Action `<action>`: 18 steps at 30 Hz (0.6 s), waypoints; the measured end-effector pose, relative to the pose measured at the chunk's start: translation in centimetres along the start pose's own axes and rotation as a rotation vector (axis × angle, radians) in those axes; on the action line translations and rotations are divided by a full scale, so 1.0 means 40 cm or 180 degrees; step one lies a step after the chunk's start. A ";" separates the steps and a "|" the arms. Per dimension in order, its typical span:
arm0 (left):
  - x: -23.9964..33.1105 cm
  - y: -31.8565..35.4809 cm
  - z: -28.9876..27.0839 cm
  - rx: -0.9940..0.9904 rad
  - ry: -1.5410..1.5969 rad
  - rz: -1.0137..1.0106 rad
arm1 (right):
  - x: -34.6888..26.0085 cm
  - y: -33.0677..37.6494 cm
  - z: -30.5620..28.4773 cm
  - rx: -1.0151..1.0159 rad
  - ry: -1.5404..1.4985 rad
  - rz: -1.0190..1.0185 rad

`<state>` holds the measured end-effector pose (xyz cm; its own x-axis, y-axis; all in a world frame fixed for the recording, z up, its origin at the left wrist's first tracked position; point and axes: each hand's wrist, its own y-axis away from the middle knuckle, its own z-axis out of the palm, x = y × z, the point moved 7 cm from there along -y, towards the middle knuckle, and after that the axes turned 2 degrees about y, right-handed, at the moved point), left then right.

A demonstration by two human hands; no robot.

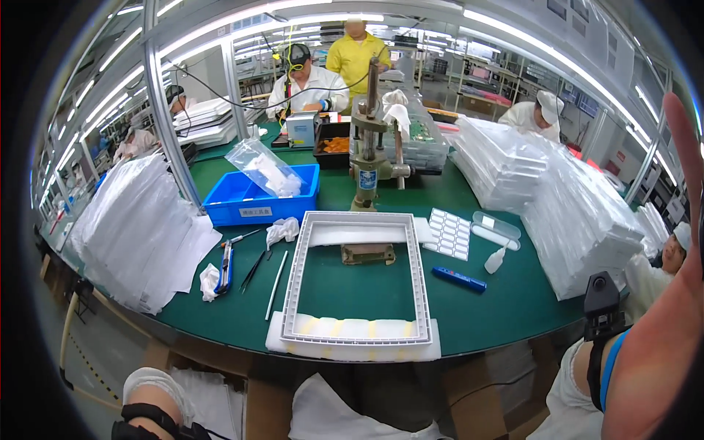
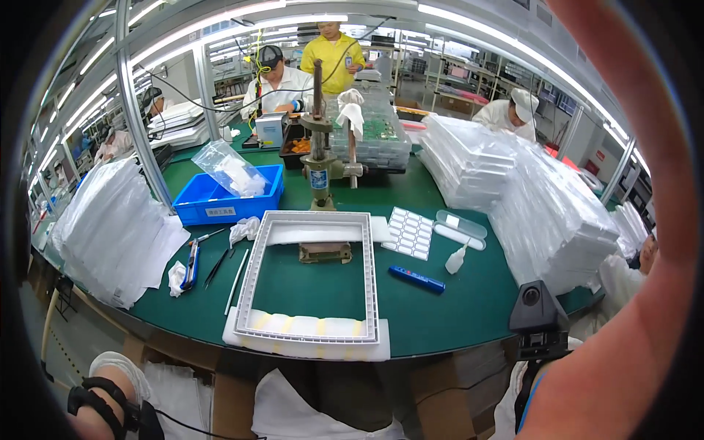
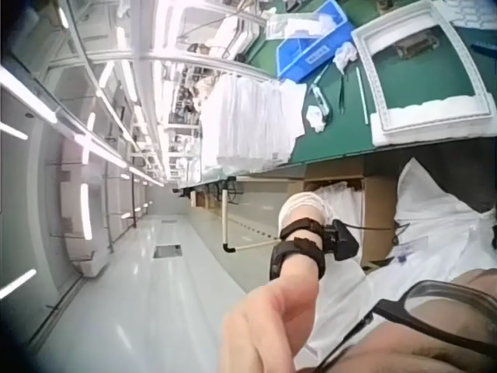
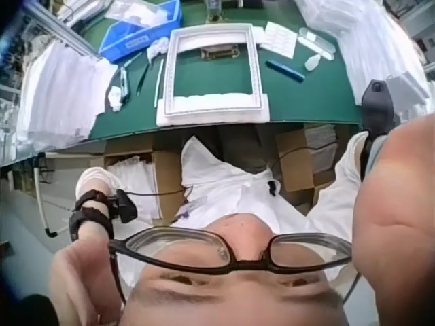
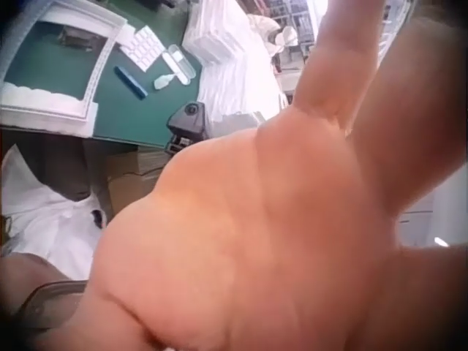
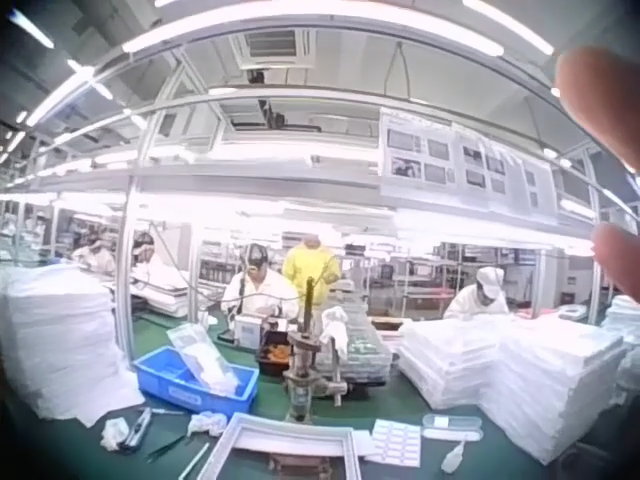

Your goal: Apply glue and protective film to a plastic frame assembly at a factory workstation.

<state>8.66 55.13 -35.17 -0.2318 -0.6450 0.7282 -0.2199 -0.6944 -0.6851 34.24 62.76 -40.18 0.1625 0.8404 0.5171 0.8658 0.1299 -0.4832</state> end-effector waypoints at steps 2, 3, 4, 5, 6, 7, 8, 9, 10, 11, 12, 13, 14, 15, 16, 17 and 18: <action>-0.003 0.021 -0.011 0.0071 -0.0012 0.0065 | 0.001 0.018 -0.004 -0.0010 -0.0103 0.0151; -0.009 0.035 -0.017 0.0122 -0.0004 0.0092 | 0.002 0.029 -0.005 -0.0032 -0.0165 0.0222; -0.016 0.048 -0.025 0.0172 0.0010 0.0119 | 0.002 0.039 -0.004 -0.0062 -0.0224 0.0297; -0.023 0.060 -0.033 0.0223 0.0024 0.0151 | 0.005 0.048 -0.006 -0.0093 -0.0279 0.0368; -0.031 0.071 -0.042 0.0268 0.0043 0.0185 | 0.006 0.057 -0.009 -0.0128 -0.0325 0.0446; -0.039 0.081 -0.052 0.0304 0.0069 0.0220 | 0.007 0.066 -0.012 -0.0167 -0.0361 0.0530; -0.049 0.080 -0.075 0.0277 0.0042 0.0323 | 0.018 0.065 -0.005 -0.0136 -0.0316 0.0605; -0.053 0.066 -0.092 0.0179 -0.0038 0.0460 | 0.026 0.069 0.001 -0.0028 -0.0216 0.0694; -0.058 0.051 -0.110 0.0083 -0.0113 0.0594 | 0.035 0.075 0.009 0.0081 -0.0119 0.0783; -0.088 0.046 -0.147 0.0016 -0.0120 0.0687 | 0.039 0.082 0.040 0.0120 -0.0058 0.0896; -0.114 0.063 -0.159 0.0075 -0.0056 0.0655 | 0.028 0.101 0.047 0.0044 -0.0147 0.1020; -0.138 0.080 -0.171 0.0136 0.0002 0.0611 | 0.017 0.119 0.054 -0.0029 -0.0244 0.1150; -0.145 0.107 -0.166 0.0270 0.0054 0.0518 | 0.007 0.140 0.043 -0.0135 -0.0418 0.1257; -0.158 0.097 -0.176 0.0277 0.0040 0.0570 | 0.020 0.150 0.044 -0.0119 -0.0427 0.1343; -0.170 0.085 -0.184 0.0276 0.0023 0.0623 | 0.033 0.162 0.042 -0.0097 -0.0431 0.1434; -0.185 0.048 -0.208 0.0184 -0.0038 0.0769 | 0.059 0.164 0.054 0.0018 -0.0332 0.1513; -0.194 0.018 -0.234 0.0094 -0.0065 0.0848 | 0.067 0.159 0.067 0.0101 -0.0276 0.1645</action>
<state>1.41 62.62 -41.49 -0.2587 -0.8123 0.5228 -0.1259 -0.5082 -0.8520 38.93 67.25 -43.75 0.5238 0.8393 0.1460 0.6681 -0.2984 -0.6816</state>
